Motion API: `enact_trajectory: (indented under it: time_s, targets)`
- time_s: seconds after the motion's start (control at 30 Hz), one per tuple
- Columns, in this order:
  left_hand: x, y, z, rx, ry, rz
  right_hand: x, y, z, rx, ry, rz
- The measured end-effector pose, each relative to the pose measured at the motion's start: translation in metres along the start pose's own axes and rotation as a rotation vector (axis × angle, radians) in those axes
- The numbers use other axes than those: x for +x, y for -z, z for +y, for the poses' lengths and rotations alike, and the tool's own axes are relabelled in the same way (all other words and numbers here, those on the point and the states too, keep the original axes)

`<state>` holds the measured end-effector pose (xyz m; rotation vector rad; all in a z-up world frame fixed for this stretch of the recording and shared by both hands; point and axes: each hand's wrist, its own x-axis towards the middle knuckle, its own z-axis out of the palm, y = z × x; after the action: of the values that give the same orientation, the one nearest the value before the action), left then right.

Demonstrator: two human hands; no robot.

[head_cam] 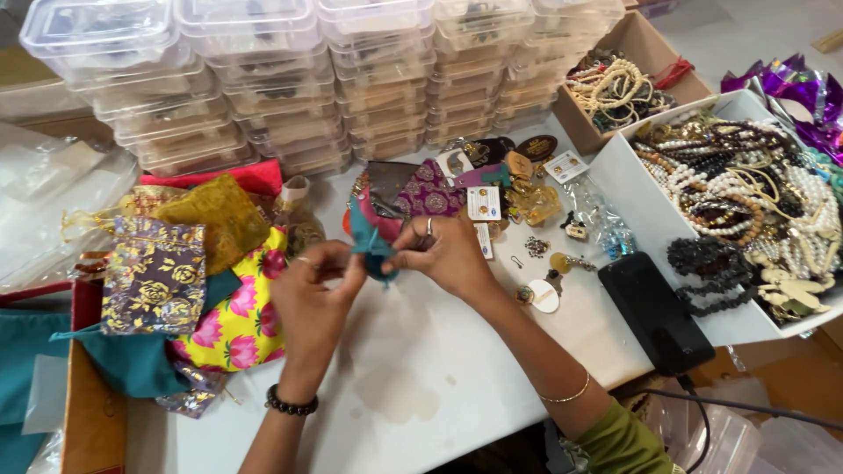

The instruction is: The person sorts various jewelry items, including earrings and necklaces, from a cluttered table into small fabric pouches. They handle the items by hand, placing them into different colored bags and tying the drawstrings to close them.

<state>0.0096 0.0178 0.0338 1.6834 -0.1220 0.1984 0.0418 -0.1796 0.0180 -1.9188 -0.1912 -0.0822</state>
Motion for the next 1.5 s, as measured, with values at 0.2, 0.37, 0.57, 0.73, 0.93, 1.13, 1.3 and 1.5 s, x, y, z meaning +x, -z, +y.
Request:
enact_trajectory:
  time_s: [0.2, 0.37, 0.57, 0.73, 0.93, 1.13, 1.3, 1.5]
  targets:
    - [-0.009, -0.006, 0.017, 0.302, -0.255, -0.107, -0.003, -0.001, 0.004, -0.037, 0.241, 0.053]
    - [-0.007, -0.004, 0.027, 0.578, -0.578, -0.084, -0.004, 0.003, 0.013, 0.132, 0.012, -0.043]
    - [-0.008, -0.014, 0.003, 0.825, -0.652, -0.091, -0.009, 0.024, 0.008, 0.230, -0.037, -0.166]
    - [-0.009, -0.019, -0.014, 0.582, -0.407, -0.064, -0.030, 0.110, -0.004, -0.370, 0.060, 0.112]
    - [-0.013, -0.025, -0.022, 0.116, -0.213, -0.106, -0.055, 0.179, 0.000, -1.199, -0.219, 0.228]
    - [-0.008, -0.026, -0.029, 0.117, -0.319, -0.151, -0.054, 0.187, 0.037, -1.182, -0.480, 0.225]
    - [-0.008, -0.026, -0.028, 0.176, -0.246, -0.105, -0.047, 0.182, 0.008, -0.684, -0.163, 0.131]
    - [-0.008, -0.025, -0.029, 0.332, -0.418, -0.072, -0.028, 0.105, -0.072, -0.284, -0.113, -0.075]
